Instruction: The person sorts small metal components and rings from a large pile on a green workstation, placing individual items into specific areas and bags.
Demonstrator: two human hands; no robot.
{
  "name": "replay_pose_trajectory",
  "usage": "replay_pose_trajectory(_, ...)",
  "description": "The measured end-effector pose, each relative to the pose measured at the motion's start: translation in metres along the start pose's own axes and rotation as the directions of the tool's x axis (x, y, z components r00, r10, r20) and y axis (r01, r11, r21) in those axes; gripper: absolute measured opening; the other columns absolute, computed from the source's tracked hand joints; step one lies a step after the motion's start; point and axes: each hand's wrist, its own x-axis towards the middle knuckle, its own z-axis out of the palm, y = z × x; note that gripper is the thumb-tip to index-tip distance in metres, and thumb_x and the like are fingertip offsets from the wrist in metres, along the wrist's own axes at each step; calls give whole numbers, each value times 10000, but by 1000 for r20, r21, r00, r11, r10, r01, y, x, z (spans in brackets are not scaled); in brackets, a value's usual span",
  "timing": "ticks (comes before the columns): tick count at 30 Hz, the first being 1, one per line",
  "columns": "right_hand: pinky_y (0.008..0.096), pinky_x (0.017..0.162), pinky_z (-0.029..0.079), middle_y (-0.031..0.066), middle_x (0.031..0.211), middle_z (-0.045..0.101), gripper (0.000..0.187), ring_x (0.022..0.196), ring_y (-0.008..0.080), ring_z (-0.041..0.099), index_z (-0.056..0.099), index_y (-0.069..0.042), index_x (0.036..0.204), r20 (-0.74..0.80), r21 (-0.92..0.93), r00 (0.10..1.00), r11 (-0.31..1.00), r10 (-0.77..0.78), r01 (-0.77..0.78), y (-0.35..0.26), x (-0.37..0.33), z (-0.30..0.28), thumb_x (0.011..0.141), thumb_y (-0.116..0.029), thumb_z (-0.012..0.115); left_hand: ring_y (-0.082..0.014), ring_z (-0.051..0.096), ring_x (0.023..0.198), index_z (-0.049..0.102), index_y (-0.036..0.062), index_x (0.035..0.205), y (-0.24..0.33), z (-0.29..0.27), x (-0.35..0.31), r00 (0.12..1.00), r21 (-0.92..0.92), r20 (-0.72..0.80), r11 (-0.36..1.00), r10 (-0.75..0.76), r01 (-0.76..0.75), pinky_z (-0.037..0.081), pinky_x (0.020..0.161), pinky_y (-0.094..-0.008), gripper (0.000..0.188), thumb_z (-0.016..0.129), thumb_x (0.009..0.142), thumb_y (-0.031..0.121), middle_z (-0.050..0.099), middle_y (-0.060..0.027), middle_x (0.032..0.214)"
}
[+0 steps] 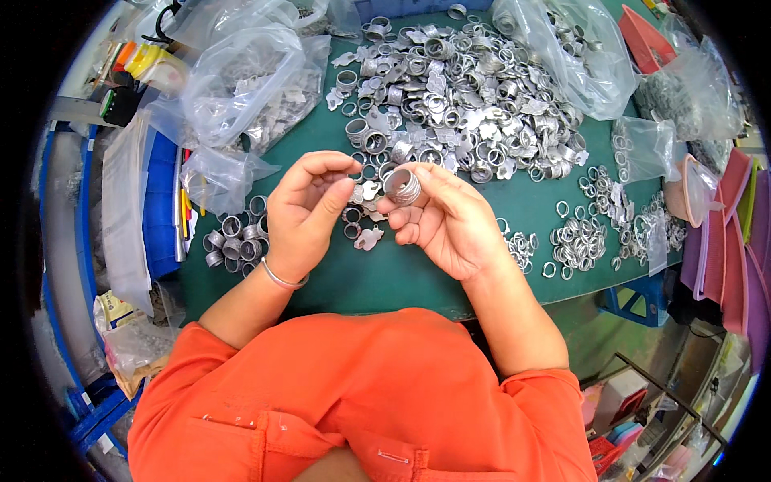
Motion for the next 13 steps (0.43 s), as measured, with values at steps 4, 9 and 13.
replay_pose_trajectory(4,299,574,537,193,871,658,293,699,204,643,561,15,1049,-55,57,998,998,40,-37,-1,0,-4,985,-250,454,-112,578,939,569,-26,1093,-1,-4,2,993,-36,-54,994,-102,100,454,835,-233,194,588,906,25,624,-71,1024)
replay_pose_trajectory(9,296,584,541,143,868,655,238,700,189,642,552,-6,1054,-144,6,987,998,-68,69,-6,-1,-2,935,-211,558,-109,583,929,574,-28,1072,-1,-4,3,988,-17,-61,990,-140,139,458,819,-229,173,575,903,6,630,-70,1017)
replay_pose_trajectory(13,312,638,553,75,849,627,208,709,172,641,541,-33,1054,-175,-326,866,858,-468,398,-46,0,11,878,-103,628,-118,593,928,580,-17,1059,-6,-7,1,993,-13,-60,995,-104,103,458,825,-231,159,565,901,-7,629,-73,1020)
